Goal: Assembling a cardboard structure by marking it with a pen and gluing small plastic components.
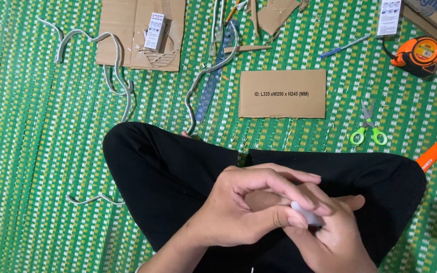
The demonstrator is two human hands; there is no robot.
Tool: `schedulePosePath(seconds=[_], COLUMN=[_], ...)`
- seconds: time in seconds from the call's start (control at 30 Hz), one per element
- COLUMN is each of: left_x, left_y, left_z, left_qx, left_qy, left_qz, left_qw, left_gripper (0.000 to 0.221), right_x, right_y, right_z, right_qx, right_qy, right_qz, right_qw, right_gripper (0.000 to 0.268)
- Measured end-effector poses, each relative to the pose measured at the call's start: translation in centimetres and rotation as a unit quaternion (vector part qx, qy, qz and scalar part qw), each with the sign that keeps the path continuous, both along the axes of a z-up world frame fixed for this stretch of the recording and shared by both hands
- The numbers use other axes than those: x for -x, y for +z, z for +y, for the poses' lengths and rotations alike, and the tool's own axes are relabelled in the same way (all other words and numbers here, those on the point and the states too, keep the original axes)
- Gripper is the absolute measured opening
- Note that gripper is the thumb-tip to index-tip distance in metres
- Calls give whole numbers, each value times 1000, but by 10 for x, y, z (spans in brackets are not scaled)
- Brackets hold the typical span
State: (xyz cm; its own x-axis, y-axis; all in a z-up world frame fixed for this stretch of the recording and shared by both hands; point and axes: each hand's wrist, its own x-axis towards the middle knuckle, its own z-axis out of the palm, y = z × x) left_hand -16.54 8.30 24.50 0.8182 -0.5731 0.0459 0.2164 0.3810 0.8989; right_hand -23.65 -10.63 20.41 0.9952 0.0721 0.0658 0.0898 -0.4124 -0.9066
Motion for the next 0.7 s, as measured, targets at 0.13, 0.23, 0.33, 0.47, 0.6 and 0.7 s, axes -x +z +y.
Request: schedulePosePath(seconds=[0.13, 0.23, 0.33, 0.47, 0.6, 0.7], left_x=[3, 6, 13, 18, 24, 13], left_y=[-4, -2, -4, -19, -37, -46], left_z=[2, -2, -7, -16, -19, -13], left_qx=[-23, 8, 48, 40, 30, 7], left_qy=[5, 19, 43, 102, 128, 163], left_qz=[20, 53, 106, 158, 134, 139], left_qw=[1000, 998, 992, 981, 982, 977], left_gripper=[17, 15, 11, 11, 15, 11], right_x=[11, 23, 39, 28, 32, 39], right_y=[-2, -13, -40, -41, -66, -106], right_z=[-6, -4, 3, 8, 11, 1], right_qx=[-155, -176, -181, -3, 29, 63], right_qy=[59, 13, -65, -125, -168, -210], right_qz=[135, 133, 56, 0, -7, -36], right_qw=[977, 975, 980, 992, 985, 975], right_gripper=[45, 41, 31, 27, 29, 33])
